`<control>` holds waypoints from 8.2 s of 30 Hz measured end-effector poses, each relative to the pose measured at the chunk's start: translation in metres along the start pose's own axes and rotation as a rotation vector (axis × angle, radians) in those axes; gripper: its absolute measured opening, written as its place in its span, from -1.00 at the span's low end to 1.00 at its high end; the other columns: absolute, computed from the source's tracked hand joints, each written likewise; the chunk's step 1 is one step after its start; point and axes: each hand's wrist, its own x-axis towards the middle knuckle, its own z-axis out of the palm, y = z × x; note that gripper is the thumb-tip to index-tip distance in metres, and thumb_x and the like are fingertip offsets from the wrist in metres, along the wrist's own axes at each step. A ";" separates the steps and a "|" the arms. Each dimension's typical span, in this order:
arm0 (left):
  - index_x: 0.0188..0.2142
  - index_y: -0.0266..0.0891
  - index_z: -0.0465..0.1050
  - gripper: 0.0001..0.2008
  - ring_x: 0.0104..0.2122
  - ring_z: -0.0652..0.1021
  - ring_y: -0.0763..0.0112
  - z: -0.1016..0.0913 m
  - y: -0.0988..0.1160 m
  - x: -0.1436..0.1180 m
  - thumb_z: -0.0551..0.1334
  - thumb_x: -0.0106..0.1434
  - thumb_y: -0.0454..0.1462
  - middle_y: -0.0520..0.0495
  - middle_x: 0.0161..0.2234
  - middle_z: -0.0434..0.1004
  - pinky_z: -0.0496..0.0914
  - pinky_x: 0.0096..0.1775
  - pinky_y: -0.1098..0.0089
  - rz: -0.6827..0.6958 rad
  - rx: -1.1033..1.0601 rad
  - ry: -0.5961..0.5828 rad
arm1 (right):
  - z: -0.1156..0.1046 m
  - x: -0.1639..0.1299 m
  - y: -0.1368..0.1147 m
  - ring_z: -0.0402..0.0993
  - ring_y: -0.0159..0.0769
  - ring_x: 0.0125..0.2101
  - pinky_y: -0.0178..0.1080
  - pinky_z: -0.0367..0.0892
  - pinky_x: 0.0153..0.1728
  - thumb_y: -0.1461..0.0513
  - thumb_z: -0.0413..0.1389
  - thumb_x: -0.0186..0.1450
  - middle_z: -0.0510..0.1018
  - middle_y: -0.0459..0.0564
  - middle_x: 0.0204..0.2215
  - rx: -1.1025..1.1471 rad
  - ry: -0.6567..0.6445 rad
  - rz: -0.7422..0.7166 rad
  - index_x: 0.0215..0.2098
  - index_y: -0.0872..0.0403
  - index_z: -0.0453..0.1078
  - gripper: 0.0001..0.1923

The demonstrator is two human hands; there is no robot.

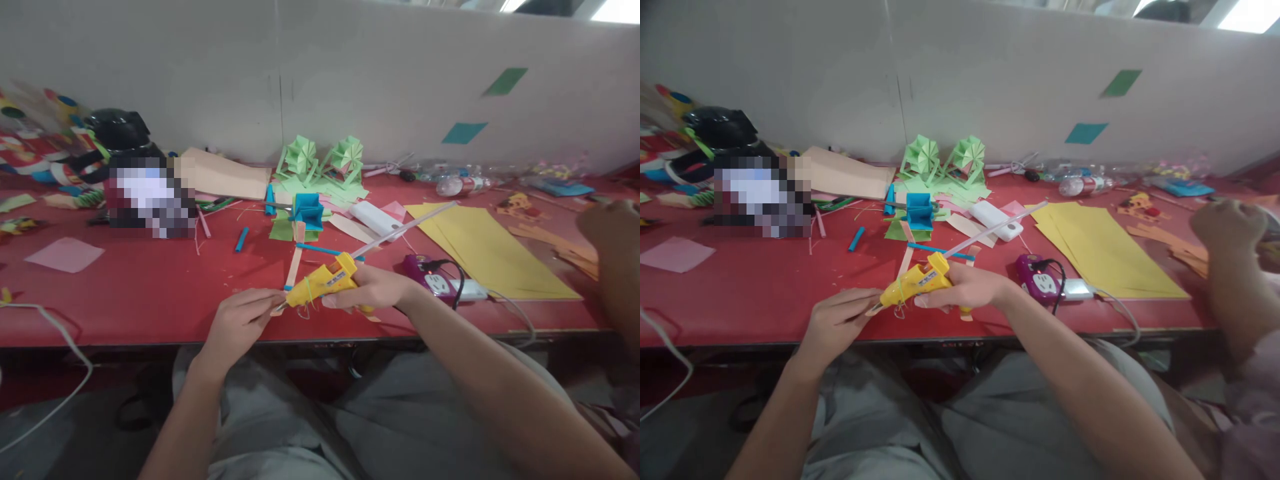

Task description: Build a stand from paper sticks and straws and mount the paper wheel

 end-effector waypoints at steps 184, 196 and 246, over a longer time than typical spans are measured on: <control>-0.27 -0.23 0.68 -0.66 -0.31 0.67 0.20 0.007 -0.047 0.105 0.51 -0.02 -0.10 -0.13 -0.31 0.69 0.60 -0.22 0.28 -0.503 -0.633 -0.185 | -0.022 -0.006 0.013 0.61 -0.17 -0.29 -0.07 0.56 -0.15 -0.02 0.38 0.10 0.66 -0.03 -0.34 0.124 0.772 -0.195 -0.25 0.00 0.63 -0.66; -0.36 -0.23 0.68 -0.75 -0.35 0.64 0.24 0.009 -0.050 0.106 0.48 0.00 -0.12 -0.10 -0.38 0.68 0.58 -0.27 0.32 -0.447 -0.576 -0.099 | -0.026 -0.011 0.015 0.63 -0.21 -0.30 -0.07 0.56 -0.14 0.04 0.39 0.12 0.67 0.00 -0.32 0.159 0.798 -0.235 -0.24 0.02 0.60 -0.69; -0.15 -0.26 0.56 -0.61 -0.08 0.62 0.06 -0.002 -0.070 0.097 0.41 0.11 -0.07 -0.20 -0.15 0.65 0.47 0.04 0.07 -0.511 -0.474 -0.320 | -0.018 -0.006 0.038 0.59 -0.31 -0.38 -0.17 0.55 -0.20 -0.01 0.44 0.02 0.64 -0.05 -0.43 0.421 0.870 -0.170 -0.34 0.07 0.57 -0.61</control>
